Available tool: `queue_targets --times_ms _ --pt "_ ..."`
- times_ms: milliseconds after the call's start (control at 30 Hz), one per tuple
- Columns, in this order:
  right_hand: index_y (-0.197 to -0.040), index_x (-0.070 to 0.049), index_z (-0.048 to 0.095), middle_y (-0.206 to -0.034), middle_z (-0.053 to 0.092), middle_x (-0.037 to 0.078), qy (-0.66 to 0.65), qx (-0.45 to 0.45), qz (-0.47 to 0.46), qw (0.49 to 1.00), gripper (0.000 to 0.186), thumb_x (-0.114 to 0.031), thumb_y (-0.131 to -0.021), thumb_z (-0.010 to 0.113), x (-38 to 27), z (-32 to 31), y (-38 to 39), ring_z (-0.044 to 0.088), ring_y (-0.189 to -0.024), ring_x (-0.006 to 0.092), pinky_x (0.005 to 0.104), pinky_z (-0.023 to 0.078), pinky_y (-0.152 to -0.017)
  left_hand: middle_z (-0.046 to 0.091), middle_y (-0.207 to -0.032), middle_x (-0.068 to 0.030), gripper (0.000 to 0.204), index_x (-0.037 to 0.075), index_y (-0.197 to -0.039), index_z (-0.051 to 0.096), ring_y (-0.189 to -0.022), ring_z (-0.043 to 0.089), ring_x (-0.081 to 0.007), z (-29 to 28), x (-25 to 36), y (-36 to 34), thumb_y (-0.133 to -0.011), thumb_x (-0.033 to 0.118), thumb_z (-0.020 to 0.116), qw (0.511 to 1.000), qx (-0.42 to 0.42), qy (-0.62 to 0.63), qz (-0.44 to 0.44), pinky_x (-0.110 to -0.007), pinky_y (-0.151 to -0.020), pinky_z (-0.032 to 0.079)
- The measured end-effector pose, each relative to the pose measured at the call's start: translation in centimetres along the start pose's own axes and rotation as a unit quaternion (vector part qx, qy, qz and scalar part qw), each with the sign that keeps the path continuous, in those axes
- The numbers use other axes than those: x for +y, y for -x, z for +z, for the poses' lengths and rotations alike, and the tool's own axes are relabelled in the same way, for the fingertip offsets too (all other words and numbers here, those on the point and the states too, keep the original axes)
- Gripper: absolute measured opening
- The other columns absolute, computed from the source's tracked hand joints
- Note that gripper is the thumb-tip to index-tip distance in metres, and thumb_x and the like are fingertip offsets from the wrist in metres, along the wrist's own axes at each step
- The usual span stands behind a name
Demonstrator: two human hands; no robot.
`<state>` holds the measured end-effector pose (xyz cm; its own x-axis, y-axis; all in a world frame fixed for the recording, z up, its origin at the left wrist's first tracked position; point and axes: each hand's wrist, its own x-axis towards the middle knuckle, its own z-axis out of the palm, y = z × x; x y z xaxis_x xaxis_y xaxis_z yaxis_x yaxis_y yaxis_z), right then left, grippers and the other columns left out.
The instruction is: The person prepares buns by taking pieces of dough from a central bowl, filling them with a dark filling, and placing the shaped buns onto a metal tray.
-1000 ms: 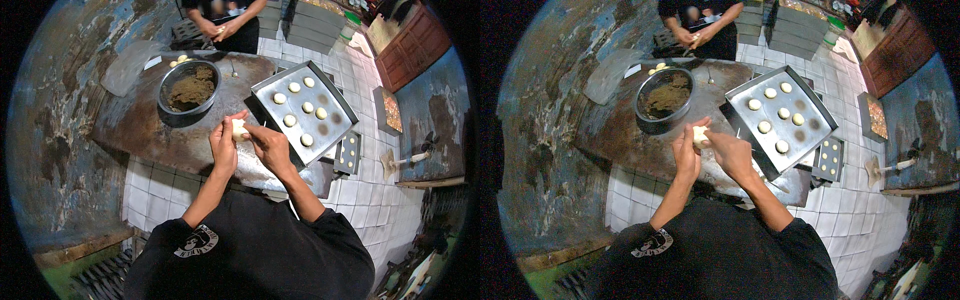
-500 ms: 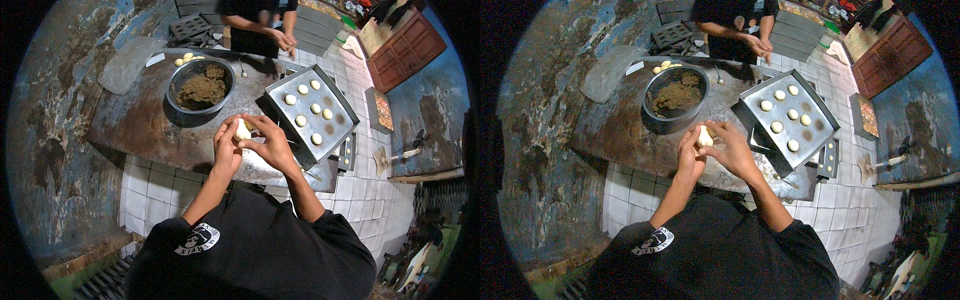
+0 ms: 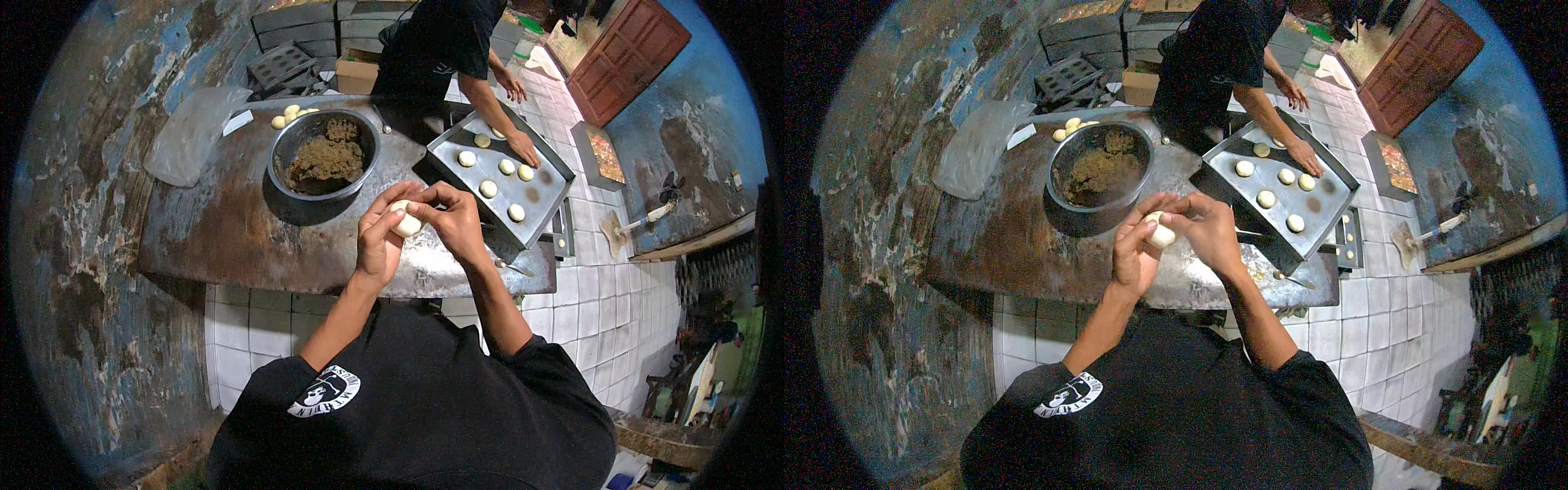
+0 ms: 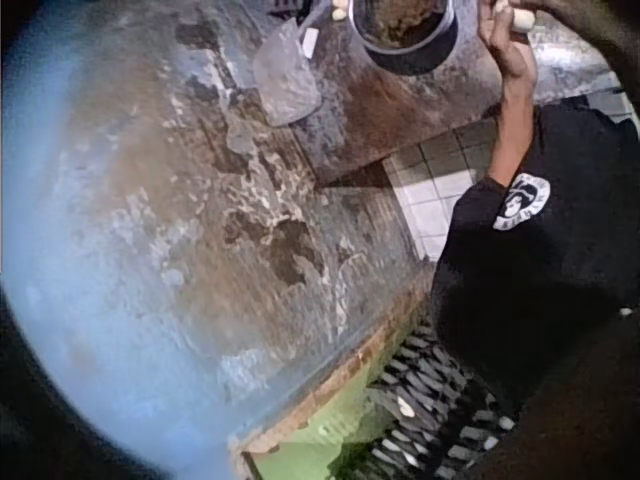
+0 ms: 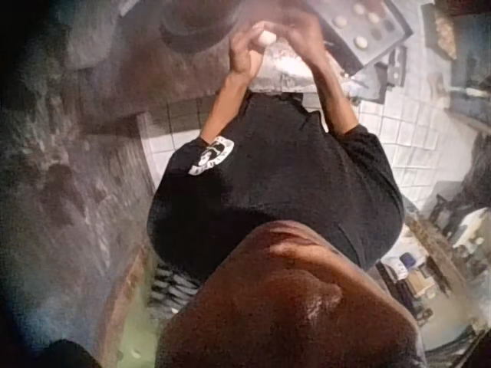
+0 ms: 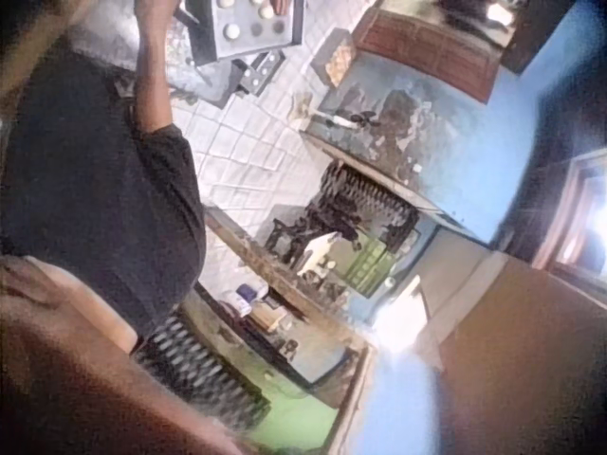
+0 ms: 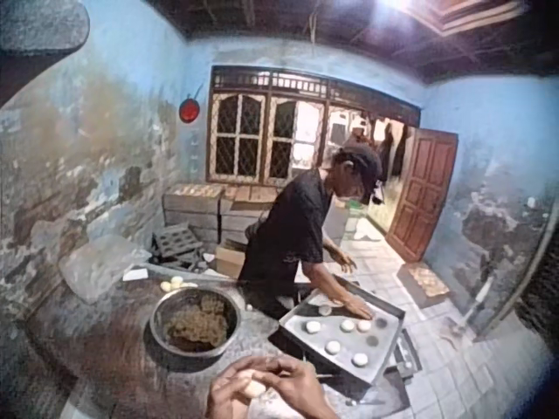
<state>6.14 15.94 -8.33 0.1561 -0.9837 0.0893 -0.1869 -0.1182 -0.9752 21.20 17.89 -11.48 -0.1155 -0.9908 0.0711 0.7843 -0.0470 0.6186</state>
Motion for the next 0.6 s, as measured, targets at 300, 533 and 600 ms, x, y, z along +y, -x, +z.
queue_targets --times_ms 300,533,600 --pt "-0.112 -0.006 0.075 -0.106 0.069 0.012 0.276 0.078 -0.174 0.942 0.034 -0.007 -0.079 0.082 0.0 2.7 2.0 0.068 -0.096 0.0303 0.0377 0.055 -0.084 0.067 -0.115 -0.0080 0.027 0.002 -0.124 0.063 -0.101 0.065 -0.0146 -1.3 -0.6 0.2 -0.108 0.022 0.053 0.989 0.135 -0.002 -0.069 -0.030 -0.090 0.054" --pt "-0.092 -0.002 0.073 -0.097 0.069 0.009 0.019 0.109 -0.034 0.993 0.019 -0.010 -0.079 0.085 0.2 -0.7 0.3 0.068 -0.087 0.0182 0.0331 0.055 -0.080 0.064 -0.125 -0.0110 0.021 0.003 -0.118 0.061 -0.116 0.059 -0.0161 1.2 -2.7 -0.9 -0.110 0.017 0.047 0.998 0.026 -0.041 0.029 -0.033 -0.102 0.046" --pt "-0.092 0.000 0.073 -0.095 0.069 0.009 -0.024 0.083 -0.016 0.996 0.020 -0.010 -0.079 0.085 0.9 -1.9 -0.2 0.067 -0.085 0.0170 0.0324 0.055 -0.078 0.063 -0.125 -0.0109 0.020 0.003 -0.117 0.061 -0.116 0.058 -0.0156 1.9 -3.8 -1.6 -0.110 0.017 0.048 0.997 0.028 -0.062 0.049 -0.033 -0.102 0.046"
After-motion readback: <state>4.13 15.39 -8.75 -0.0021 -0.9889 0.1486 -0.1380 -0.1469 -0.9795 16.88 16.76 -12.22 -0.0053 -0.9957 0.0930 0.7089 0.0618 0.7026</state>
